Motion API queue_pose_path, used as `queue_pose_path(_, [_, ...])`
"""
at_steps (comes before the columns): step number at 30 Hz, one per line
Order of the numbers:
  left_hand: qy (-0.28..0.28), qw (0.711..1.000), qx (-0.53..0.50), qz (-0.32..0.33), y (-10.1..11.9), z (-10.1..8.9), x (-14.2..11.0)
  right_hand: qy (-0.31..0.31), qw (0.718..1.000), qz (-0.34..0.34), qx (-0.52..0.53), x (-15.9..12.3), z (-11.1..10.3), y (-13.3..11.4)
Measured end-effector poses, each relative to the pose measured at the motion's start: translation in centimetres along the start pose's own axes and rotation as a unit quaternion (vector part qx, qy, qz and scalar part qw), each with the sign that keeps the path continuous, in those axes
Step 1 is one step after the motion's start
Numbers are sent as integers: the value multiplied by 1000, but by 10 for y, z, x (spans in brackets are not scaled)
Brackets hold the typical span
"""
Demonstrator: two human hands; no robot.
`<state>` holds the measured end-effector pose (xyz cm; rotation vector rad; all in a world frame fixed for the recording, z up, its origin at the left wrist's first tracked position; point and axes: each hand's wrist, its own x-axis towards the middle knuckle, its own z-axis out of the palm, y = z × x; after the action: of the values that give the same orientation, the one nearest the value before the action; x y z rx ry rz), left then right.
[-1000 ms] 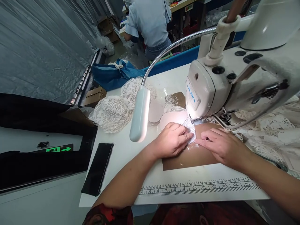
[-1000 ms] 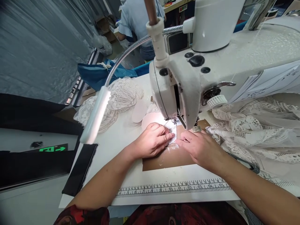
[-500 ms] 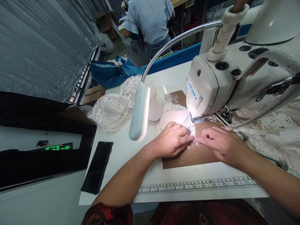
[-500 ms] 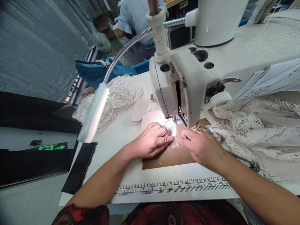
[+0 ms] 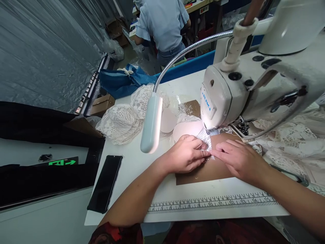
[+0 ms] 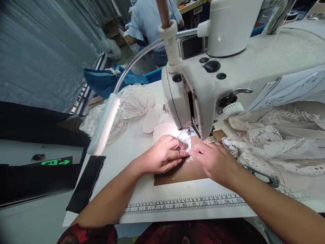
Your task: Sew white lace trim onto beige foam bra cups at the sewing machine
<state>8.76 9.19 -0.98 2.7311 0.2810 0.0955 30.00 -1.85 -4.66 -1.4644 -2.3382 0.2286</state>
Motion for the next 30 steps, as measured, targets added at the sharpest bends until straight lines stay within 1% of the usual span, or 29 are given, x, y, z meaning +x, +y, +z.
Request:
queue_pose_path(3, [26,999,23,-32,0,2,5,11,1000,-5,-4,-2,2,-1])
queue_pose_path(6, [32,995,77,-57,0,8,10,18,1000,-2,-9,-3,3,-2])
queue_pose_path(10, [31,991,118,-55,-2,17,10,23,1000,2,-14,-2,3,-3])
queue_pose_path(13, [40,990,128,-52,-4,20,11,43,999,4,-27,0,5,-2])
queue_pose_path(19, [47,989,132,-43,-8,17,10,66,994,10,-88,5,6,3])
queue_pose_path(22, [50,990,128,-35,-10,14,9,54,990,30,-125,11,0,0])
queue_pose_path(25, [49,991,122,-34,-12,12,9,39,982,72,-168,18,-6,-4])
queue_pose_path(27, [51,991,121,-40,-14,12,10,43,976,98,-191,20,-6,-7])
queue_pose_path(30, [50,990,125,-52,-16,11,12,45,972,115,-200,22,-5,-7])
